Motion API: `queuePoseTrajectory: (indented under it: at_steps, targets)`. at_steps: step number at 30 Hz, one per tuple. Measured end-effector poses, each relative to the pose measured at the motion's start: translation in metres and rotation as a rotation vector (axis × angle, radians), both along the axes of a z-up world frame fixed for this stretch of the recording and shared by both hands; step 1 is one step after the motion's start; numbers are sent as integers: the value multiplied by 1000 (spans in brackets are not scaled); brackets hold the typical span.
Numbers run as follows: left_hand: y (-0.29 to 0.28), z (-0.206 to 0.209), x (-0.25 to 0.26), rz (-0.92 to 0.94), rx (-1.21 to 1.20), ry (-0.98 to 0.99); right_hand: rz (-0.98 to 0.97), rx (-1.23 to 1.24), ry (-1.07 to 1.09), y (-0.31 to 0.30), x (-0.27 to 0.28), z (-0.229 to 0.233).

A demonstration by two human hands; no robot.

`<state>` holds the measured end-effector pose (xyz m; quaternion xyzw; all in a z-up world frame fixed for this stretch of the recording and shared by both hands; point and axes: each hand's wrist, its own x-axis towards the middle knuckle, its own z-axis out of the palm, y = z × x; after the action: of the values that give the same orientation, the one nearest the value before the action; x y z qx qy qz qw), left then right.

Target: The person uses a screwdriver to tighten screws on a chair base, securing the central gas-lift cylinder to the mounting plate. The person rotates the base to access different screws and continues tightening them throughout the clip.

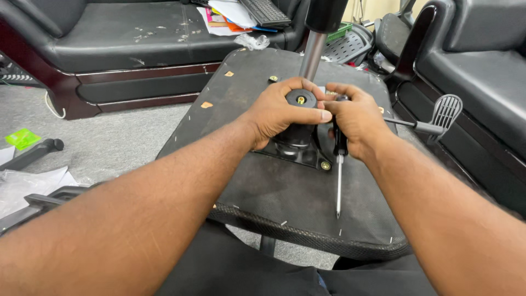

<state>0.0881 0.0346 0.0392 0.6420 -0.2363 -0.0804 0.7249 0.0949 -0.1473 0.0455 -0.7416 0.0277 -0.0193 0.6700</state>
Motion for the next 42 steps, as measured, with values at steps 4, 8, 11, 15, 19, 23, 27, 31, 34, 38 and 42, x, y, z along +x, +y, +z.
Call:
queuePoseTrajectory:
  at_steps: [4,8,11,15,19,23,27,31,34,38,42]
  targets:
    - [2,-1,3,4,-10,-31,116,-81,-151,3,15,4]
    - [-1,-3,1,46,-11,-76,233,-61,-99,7,28,11]
    - [-3,-5,-4,125,42,-111,247,-195,-58,9,31,13]
    - [-2,-3,-4,84,27,-174,137,-492,-185,11,29,14]
    - [-3,-8,-6,208,95,-173,126,-431,-209,19,26,11]
    - [-18,-11,-12,356,113,-279,73,-525,-272,13,27,9]
    - [-27,-14,-24,543,189,-320,87,-511,-301,12,27,2]
    - [-45,-23,-29,872,288,-416,104,-529,-313,12,29,-1]
    - [-52,-26,-28,929,270,-492,106,-467,-246,6,33,-3]
    - [-21,-14,-23,608,212,-331,138,-341,-171,-3,36,-11]
    - [8,13,1,222,344,-520,80,-561,-463,-14,19,-29]
